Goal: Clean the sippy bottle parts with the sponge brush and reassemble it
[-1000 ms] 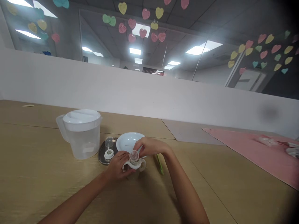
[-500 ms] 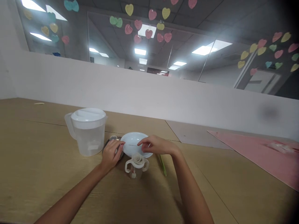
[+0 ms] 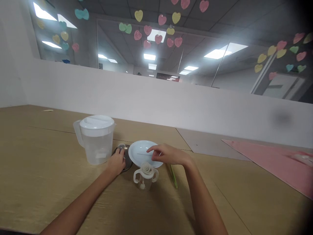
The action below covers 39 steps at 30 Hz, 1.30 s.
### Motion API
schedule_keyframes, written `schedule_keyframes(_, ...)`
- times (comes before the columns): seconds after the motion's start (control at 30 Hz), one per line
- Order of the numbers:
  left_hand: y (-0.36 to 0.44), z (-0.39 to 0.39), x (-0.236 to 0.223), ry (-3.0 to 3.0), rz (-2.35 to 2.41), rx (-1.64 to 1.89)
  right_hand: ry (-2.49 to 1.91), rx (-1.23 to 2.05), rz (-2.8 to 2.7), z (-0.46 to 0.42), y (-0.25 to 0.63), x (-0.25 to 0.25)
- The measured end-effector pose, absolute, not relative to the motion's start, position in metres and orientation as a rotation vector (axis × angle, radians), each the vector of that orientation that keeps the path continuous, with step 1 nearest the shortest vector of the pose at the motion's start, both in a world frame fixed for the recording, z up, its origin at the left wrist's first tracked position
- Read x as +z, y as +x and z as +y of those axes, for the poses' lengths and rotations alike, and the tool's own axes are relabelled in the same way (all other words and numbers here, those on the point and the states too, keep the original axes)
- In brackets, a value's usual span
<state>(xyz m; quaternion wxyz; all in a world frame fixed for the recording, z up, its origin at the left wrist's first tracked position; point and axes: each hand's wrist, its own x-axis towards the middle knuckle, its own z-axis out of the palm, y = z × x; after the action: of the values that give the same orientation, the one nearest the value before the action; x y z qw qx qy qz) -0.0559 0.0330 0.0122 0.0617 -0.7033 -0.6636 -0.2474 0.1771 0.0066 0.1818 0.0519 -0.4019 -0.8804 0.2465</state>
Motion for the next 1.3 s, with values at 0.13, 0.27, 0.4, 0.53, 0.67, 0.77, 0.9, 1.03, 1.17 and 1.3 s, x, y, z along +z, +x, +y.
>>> schedule_keyframes(0.13, -0.061, 0.031, 0.024, -2.06, -1.985, -0.908, -1.225, 0.698, -2.647, 0.005, 0.178, 0.183)
schedule_keyframes(0.27, -0.069, 0.025, 0.037, -1.895, -1.67, -1.325, -1.148, 0.596, -2.599, 0.002, 0.17, 0.179)
schedule_keyframes(0.4, -0.066, 0.018, 0.034, -1.976, -1.116, -1.531, -0.944, 0.442, -2.513, -0.003, 0.146, 0.162)
schedule_keyframes(0.53, -0.053, 0.015, 0.025, -2.102, -0.677, -1.475, -0.72, 0.224, -2.582, -0.004, 0.123, 0.142)
schedule_keyframes(0.67, -0.048, 0.015, 0.023, -2.046, -0.586, -1.579, -0.683, 0.145, -2.661, 0.004, 0.119, 0.135)
schedule_keyframes(0.77, -0.049, 0.013, 0.026, -1.941, -0.588, -1.626, -0.594, 0.145, -2.614, 0.006, 0.123, 0.138)
schedule_keyframes(0.9, -0.051, 0.009, 0.029, -1.895, -0.72, -1.622, -0.539, 0.22, -2.548, 0.003, 0.125, 0.143)
schedule_keyframes(1.03, -0.049, 0.008, 0.034, -1.95, -0.765, -1.663, -0.539, 0.276, -2.527, 0.008, 0.129, 0.147)
schedule_keyframes(1.17, -0.04, 0.01, 0.04, -2.017, -0.75, -1.731, -0.597, 0.465, -2.418, 0.026, 0.142, 0.148)
schedule_keyframes(1.3, -0.033, 0.014, 0.04, -2.127, -0.782, -1.728, -0.656, 0.674, -2.265, 0.044, 0.152, 0.139)
